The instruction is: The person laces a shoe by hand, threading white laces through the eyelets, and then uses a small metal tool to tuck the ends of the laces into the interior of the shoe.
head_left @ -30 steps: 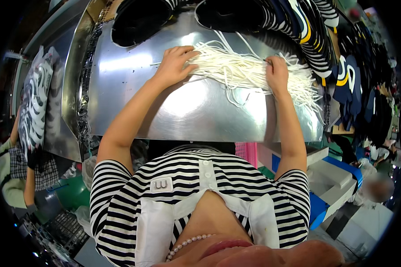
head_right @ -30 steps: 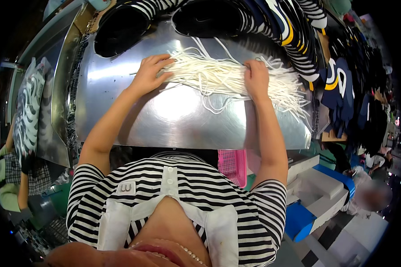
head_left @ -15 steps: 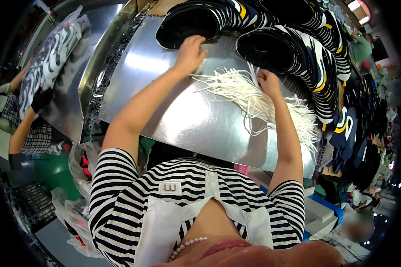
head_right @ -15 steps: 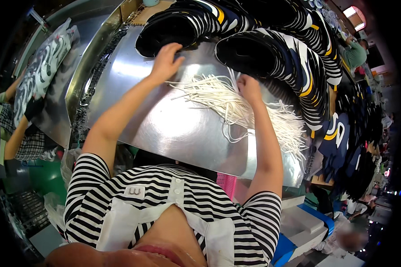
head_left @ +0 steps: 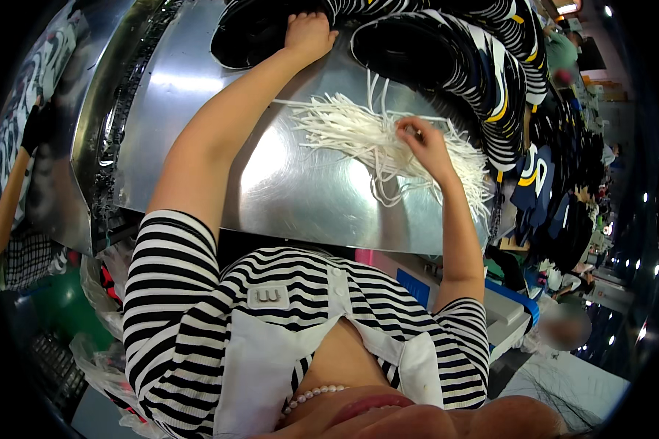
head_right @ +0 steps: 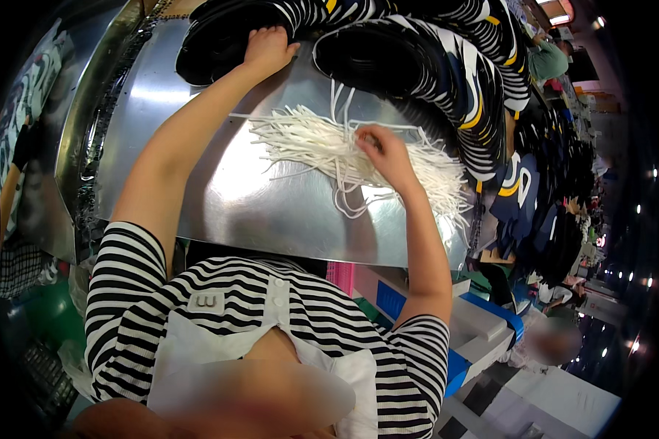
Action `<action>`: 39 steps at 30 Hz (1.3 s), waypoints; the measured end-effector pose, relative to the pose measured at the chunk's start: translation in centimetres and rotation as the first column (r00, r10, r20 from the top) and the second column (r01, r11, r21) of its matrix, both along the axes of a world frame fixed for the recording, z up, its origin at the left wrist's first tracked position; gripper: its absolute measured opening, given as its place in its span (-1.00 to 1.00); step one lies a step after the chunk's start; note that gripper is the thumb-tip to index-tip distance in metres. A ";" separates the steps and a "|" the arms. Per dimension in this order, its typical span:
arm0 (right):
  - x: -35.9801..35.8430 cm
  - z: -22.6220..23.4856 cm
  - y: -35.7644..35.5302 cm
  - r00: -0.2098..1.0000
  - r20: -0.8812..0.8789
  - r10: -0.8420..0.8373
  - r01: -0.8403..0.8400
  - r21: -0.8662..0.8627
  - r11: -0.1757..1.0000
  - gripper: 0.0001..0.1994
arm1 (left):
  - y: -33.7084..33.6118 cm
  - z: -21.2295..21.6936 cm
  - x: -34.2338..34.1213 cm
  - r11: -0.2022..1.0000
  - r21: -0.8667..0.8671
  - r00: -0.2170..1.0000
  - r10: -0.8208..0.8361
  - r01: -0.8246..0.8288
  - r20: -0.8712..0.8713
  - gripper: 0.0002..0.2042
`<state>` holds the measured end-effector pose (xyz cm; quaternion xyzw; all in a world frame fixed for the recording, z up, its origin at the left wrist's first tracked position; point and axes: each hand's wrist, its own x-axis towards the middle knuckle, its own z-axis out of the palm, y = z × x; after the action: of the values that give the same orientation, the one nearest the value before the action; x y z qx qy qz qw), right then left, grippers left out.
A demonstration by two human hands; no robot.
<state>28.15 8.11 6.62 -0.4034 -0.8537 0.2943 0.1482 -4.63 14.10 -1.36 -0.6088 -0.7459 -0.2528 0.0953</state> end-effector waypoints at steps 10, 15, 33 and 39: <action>-10.5 -5.8 8.8 0.851 0.331 -0.409 0.370 0.176 0.912 -0.68 | -0.5 -0.3 -1.2 0.988 0.067 0.977 0.123 -0.137 0.176 -0.59; -9.4 -6.0 8.1 0.999 -0.015 -0.038 0.034 -0.213 0.976 -0.72 | -7.5 2.6 -1.0 0.985 0.169 0.885 -0.060 -0.022 0.462 -0.54; -3.3 9.2 2.1 0.836 -0.540 -0.094 0.012 -0.154 0.988 -0.83 | -10.8 -0.3 9.1 0.950 -0.197 0.962 -0.263 0.244 -0.078 -0.43; -0.2 20.6 -2.0 0.602 -0.794 -0.084 0.093 -0.035 0.995 -0.67 | -16.0 3.1 6.1 0.906 0.288 0.891 -0.382 0.309 0.247 -0.64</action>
<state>27.94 6.11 27.21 -0.2718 -0.6797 0.4308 0.5278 1.44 -1.87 1.77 -0.6712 -0.5942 -0.4431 0.0085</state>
